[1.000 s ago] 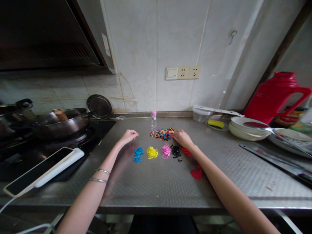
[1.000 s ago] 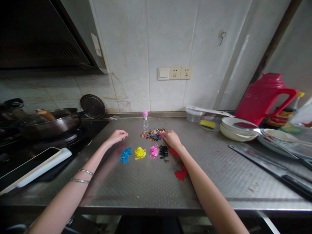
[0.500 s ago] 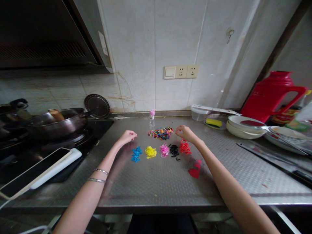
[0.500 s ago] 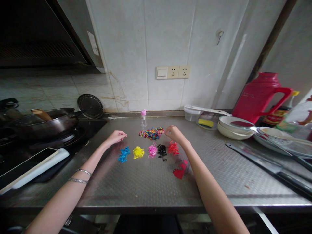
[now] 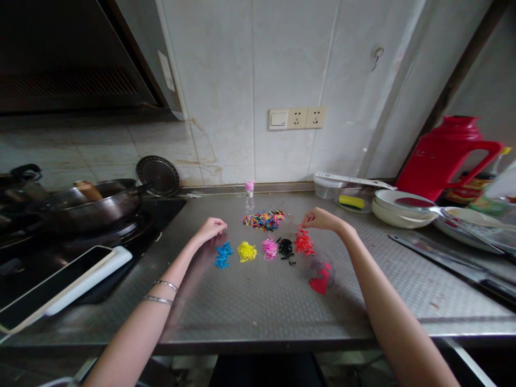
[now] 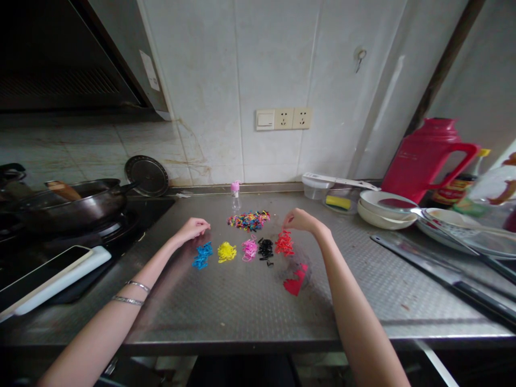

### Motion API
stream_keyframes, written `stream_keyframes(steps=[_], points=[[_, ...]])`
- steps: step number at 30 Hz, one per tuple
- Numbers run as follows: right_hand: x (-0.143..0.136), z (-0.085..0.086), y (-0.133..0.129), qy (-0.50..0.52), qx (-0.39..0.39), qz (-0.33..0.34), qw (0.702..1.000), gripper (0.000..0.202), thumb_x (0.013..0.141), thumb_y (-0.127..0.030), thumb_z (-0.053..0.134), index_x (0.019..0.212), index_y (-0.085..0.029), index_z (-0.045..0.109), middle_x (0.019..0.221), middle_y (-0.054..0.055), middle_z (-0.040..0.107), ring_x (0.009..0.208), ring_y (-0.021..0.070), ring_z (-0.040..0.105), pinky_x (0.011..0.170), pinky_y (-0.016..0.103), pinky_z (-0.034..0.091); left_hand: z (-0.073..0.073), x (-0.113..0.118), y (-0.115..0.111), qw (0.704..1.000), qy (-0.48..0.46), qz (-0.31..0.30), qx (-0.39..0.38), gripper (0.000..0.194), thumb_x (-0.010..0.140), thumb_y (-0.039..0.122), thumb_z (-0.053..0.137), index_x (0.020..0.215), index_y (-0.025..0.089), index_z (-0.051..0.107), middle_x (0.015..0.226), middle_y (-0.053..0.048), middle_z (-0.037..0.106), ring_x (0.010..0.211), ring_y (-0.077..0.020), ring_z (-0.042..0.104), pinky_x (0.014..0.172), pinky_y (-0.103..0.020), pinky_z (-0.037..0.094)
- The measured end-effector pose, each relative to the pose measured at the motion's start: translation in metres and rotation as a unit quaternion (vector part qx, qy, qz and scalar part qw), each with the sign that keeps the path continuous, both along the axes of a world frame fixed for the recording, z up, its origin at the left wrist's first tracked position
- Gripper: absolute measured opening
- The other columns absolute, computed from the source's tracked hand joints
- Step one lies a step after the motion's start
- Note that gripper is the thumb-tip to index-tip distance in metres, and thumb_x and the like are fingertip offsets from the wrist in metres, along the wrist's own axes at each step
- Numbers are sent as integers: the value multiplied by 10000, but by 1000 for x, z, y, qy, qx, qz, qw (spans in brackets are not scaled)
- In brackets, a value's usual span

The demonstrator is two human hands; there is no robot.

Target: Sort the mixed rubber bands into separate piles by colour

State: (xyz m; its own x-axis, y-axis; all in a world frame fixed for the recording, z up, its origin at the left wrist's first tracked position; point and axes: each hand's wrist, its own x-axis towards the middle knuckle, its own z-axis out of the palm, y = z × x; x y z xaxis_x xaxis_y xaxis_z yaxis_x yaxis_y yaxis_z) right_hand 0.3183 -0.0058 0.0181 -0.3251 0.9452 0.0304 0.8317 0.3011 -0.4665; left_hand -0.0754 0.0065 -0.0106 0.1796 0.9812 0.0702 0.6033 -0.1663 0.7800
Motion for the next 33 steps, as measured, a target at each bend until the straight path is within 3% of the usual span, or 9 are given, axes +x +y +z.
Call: stream_keyframes(steps=[7, 10, 16, 22, 33], points=[[0, -4, 1, -22, 62, -70, 995, 218, 675, -270, 523, 747, -139, 682, 709, 40, 673, 642, 139, 586, 547, 191, 389, -7, 16, 10, 999, -10, -19, 46, 200, 660, 283, 524, 679, 106, 616, 499, 1, 538, 480, -94, 470, 485, -198, 349], [-4, -6, 1, -33, 70, -70, 995, 215, 681, -258, 503, 722, -139, 677, 680, 32, 665, 646, 138, 586, 553, 191, 385, -6, 23, 19, 997, 0, -49, 60, 193, 642, 274, 546, 690, 103, 622, 561, -21, 584, 530, -109, 506, 527, -210, 376], [-11, -10, 4, -50, 71, -80, 993, 200, 678, -250, 505, 738, -161, 674, 717, 34, 667, 666, 132, 587, 577, 188, 382, -5, 41, 41, 987, 70, -91, 110, 222, 649, 273, 555, 754, 106, 657, 625, -39, 617, 575, -120, 520, 532, -213, 363], [-17, -11, 2, -80, 77, -92, 990, 192, 694, -249, 486, 730, -187, 665, 709, 32, 657, 658, 127, 581, 580, 188, 371, -7, 58, 47, 973, 114, -133, 152, 221, 648, 242, 548, 786, 118, 669, 663, -41, 629, 591, -123, 521, 566, -223, 366], [-27, -10, -6, -117, 84, -97, 985, 182, 699, -252, 474, 718, -197, 646, 700, 30, 636, 619, 116, 556, 521, 185, 325, -13, 64, 43, 973, 126, -109, 158, 183, 666, 219, 523, 739, 123, 661, 680, -53, 644, 612, -133, 549, 592, -224, 384]])
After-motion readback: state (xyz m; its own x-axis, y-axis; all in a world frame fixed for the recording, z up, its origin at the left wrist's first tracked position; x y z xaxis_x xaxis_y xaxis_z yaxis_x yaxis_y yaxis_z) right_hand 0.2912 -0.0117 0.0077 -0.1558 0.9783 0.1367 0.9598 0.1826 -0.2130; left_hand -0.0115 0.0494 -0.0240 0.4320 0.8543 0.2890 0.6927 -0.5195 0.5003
